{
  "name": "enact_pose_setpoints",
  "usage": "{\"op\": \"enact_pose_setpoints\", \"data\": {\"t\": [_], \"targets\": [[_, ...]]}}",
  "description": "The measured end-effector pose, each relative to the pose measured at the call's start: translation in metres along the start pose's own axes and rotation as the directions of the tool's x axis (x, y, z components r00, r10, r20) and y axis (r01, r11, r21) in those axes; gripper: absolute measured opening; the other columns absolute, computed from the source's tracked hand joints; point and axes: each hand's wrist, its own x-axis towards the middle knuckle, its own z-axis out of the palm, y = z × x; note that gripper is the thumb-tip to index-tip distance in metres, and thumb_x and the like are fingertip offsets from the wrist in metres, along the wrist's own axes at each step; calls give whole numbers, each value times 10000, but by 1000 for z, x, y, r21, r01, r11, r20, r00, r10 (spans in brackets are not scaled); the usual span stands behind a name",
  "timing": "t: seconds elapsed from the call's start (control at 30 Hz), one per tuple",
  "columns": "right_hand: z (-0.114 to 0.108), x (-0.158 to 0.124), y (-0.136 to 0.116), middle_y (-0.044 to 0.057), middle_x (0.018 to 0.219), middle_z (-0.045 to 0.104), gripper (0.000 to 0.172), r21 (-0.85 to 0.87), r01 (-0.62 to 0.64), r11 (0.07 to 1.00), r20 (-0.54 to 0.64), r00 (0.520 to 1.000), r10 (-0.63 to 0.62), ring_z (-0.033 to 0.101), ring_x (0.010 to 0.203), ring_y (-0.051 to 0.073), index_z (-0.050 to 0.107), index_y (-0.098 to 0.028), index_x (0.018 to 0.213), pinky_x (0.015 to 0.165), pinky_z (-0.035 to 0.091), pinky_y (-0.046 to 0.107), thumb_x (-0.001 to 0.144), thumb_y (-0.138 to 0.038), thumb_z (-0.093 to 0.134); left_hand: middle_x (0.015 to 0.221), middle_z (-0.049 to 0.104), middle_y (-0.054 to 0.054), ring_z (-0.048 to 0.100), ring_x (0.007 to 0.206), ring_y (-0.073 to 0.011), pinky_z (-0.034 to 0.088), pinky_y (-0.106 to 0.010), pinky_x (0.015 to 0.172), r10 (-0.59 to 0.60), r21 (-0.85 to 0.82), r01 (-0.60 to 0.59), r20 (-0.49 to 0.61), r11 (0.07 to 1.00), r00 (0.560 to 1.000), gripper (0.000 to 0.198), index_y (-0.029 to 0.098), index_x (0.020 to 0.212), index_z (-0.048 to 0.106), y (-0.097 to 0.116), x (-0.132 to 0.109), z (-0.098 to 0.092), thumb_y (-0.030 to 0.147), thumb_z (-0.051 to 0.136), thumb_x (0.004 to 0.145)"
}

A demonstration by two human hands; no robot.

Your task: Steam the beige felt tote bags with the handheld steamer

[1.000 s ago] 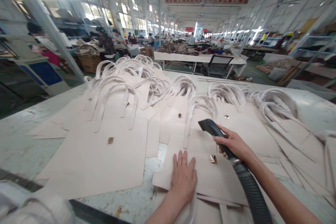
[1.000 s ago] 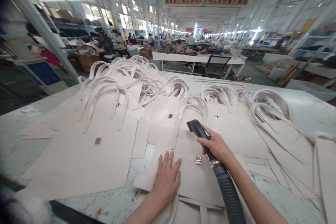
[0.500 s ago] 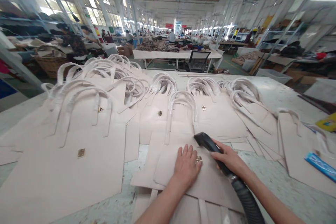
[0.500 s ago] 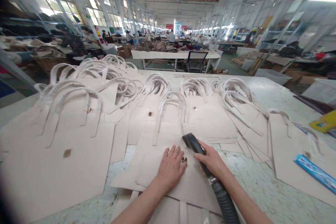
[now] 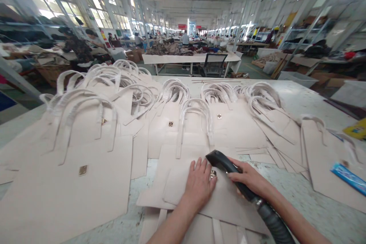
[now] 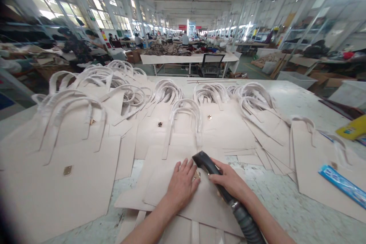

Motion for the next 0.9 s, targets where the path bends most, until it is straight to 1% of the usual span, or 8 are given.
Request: {"op": "enact_pose_setpoints", "data": {"t": [0.07,0.13,0.23,0.4,0.5,0.57,0.73,0.9], "targets": [[-6,3,1,-58,493,515,605,-6,-7,1000,-1,1000,7,531,352,151,385,-231,1291,305,426,220,713,-262,562,1310,401,-59,252,1255,-251,185,-476,1022,5,-5,-5,3,1000,1000,390,208,1177,475,1,0,0,415,324,883],[-10,9,-1,-59,508,513,601,-8,12,1000,-64,998,-13,545,367,157,385,-242,1289,304,427,219,716,-276,565,1301,413,-53,251,1255,-250,185,-479,1019,14,-18,-14,15,1000,1000,370,210,1153,490,1,1,-1,408,336,881],[-17,14,-3,-56,531,519,593,-12,40,999,-120,992,-41,550,373,155,411,-252,1271,305,425,216,706,-280,591,1289,425,-45,263,1246,-248,196,-483,1008,10,-38,-9,33,999,999,339,212,1114,512,0,4,-2,392,340,883],[-41,-7,8,-43,578,528,658,1,20,1000,-263,965,-19,571,402,163,306,-238,1332,312,435,223,731,-302,568,1246,465,-25,335,1189,-238,231,-477,982,-13,-49,15,42,999,999,300,217,971,575,-1,14,-1,381,337,889],[-52,-17,22,-41,570,530,675,46,-10,999,-237,971,20,575,400,174,307,-227,1331,311,448,242,719,-304,581,1261,448,-35,338,1182,-240,227,-479,982,-2,-30,2,25,1000,1000,302,211,964,572,1,19,0,393,344,886],[-53,-14,28,-45,556,527,669,75,-13,997,-210,977,28,570,389,173,324,-231,1320,306,449,245,711,-302,589,1277,431,-39,320,1197,-243,220,-484,985,9,-12,-9,25,1000,1000,296,220,1015,554,2,20,0,395,357,880],[-45,3,25,-41,546,534,640,86,10,996,-219,976,9,570,383,168,354,-225,1300,315,456,241,711,-300,593,1305,404,-29,285,1227,-240,201,-489,998,26,7,-26,41,1000,999,321,252,1121,504,3,18,1,401,355,880],[-47,1,25,-35,540,547,610,83,-7,997,-207,978,24,571,376,178,369,-230,1289,304,451,250,723,-311,581,1317,392,-28,238,1256,-251,166,-513,1009,25,3,-25,40,1000,999,347,258,1137,499,1,17,3,425,331,883]]}}
